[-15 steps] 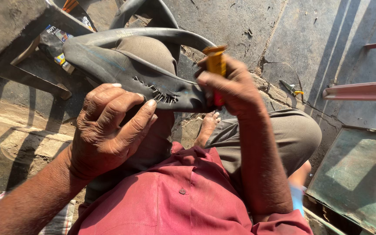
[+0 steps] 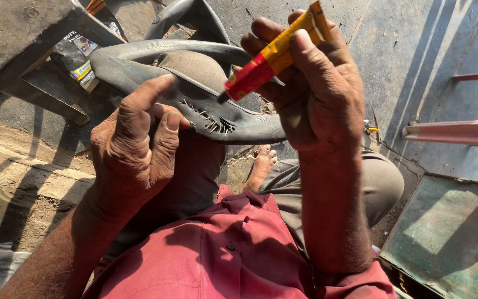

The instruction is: The person applies adhesive from a tube to a damaged section of a black rubber inner tube, smooths the adhesive with a finger, and then peels the backing from a patch to prepare it.

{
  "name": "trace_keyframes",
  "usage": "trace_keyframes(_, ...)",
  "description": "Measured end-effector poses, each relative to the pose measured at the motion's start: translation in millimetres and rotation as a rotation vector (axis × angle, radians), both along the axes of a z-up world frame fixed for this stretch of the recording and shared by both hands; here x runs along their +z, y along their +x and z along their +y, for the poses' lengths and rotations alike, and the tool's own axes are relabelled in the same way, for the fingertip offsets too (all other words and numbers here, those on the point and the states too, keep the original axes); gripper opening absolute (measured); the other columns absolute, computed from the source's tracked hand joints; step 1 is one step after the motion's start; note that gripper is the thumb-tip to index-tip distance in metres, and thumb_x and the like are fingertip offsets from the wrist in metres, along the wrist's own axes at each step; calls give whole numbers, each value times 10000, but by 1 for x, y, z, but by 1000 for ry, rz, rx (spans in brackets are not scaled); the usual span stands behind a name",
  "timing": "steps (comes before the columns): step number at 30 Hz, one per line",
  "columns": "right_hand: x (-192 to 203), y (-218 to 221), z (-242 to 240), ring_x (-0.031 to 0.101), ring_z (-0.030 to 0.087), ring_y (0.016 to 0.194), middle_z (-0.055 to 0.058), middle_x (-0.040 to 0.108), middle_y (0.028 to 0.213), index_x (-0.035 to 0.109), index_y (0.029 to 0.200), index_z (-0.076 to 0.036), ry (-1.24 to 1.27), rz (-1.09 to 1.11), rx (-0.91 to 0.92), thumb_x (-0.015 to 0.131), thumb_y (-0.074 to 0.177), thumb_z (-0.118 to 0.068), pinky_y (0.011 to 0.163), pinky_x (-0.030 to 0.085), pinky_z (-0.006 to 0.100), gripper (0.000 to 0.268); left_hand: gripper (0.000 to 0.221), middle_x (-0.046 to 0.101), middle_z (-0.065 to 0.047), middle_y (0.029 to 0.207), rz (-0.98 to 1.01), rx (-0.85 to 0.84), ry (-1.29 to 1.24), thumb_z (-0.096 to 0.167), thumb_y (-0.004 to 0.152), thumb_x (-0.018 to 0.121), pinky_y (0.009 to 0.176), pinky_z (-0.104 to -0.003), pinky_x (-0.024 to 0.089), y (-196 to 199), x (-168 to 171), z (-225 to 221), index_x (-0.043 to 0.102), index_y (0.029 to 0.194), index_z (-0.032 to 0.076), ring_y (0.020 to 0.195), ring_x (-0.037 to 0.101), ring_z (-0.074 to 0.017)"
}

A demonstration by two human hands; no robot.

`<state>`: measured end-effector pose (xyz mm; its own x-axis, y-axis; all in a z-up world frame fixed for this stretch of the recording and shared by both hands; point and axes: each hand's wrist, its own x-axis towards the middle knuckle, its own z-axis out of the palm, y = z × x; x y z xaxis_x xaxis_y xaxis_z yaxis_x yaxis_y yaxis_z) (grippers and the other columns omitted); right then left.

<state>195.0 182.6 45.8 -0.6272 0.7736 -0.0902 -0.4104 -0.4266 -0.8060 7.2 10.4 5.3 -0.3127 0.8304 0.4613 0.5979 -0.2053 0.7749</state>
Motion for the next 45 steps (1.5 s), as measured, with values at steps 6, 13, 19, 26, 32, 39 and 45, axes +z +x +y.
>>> trace_keyframes(6, -50, -22, 7, 661, 300, 1207, 209, 606, 1322, 462, 1342, -42, -255, 133, -90, 588, 1080, -186, 1063, 626, 550, 324, 339, 708, -64, 916, 31, 6, 13, 22, 1094, 694, 797, -291, 590, -5, 0, -2, 564, 1407, 18, 861, 735, -165)
trace_keyframes(13, -95, -6, 4, 692, 244, 1054, 210, 629, 1276, 473, 1439, 19, -451, 274, -28, 593, 1098, -203, 871, 643, 377, 424, 327, 660, -195, 1106, 169, -40, 22, 44, 933, 792, 739, -335, 588, -18, 22, 11, 630, 1203, -44, 813, 685, -218)
trace_keyframes(19, -68, 26, 18, 685, 181, 829, 214, 670, 1201, 477, 1448, 74, -319, -36, 135, 632, 1079, -190, 694, 625, 323, 479, 204, 684, -196, 1161, 331, -29, -62, 57, 1007, 774, 838, -379, 582, -48, 21, 27, 679, 1169, -22, 949, 709, -284)
trace_keyframes(26, -45, 32, 14, 677, 161, 581, 134, 715, 972, 535, 1284, 22, -185, -515, 307, 696, 898, -201, 494, 584, 301, 474, 461, 709, -198, 1060, 377, -254, -248, 435, 1045, 694, 875, -426, 554, -74, -13, 65, 710, 1203, 2, 1013, 696, -355)
trace_keyframes(32, -79, 31, 1, 646, 155, 583, 80, 642, 853, 573, 1268, 35, -123, -432, 298, 723, 956, -183, 497, 554, 295, 409, 695, 661, -174, 971, 585, -255, -147, 653, 994, 658, 841, -424, 555, -72, -14, 67, 699, 1228, 0, 926, 688, -336)
trace_keyframes(39, -71, 41, -7, 664, 114, 726, 55, 667, 945, 560, 1244, -30, 544, -446, -115, 695, 1041, -171, 616, 567, 264, 282, 839, 644, -110, 916, 969, -155, 297, 739, 856, 653, 772, -414, 516, -68, 23, 62, 683, 1205, -23, 793, 654, -261)
trace_keyframes(45, -109, 41, -5, 671, 124, 859, 65, 679, 1006, 606, 1225, -18, 524, -451, 32, 689, 1079, -168, 758, 615, 311, 225, 663, 627, -95, 1008, 943, -185, 146, 675, 906, 700, 799, -420, 467, -50, 3, 38, 752, 1288, 136, 853, 607, -221)
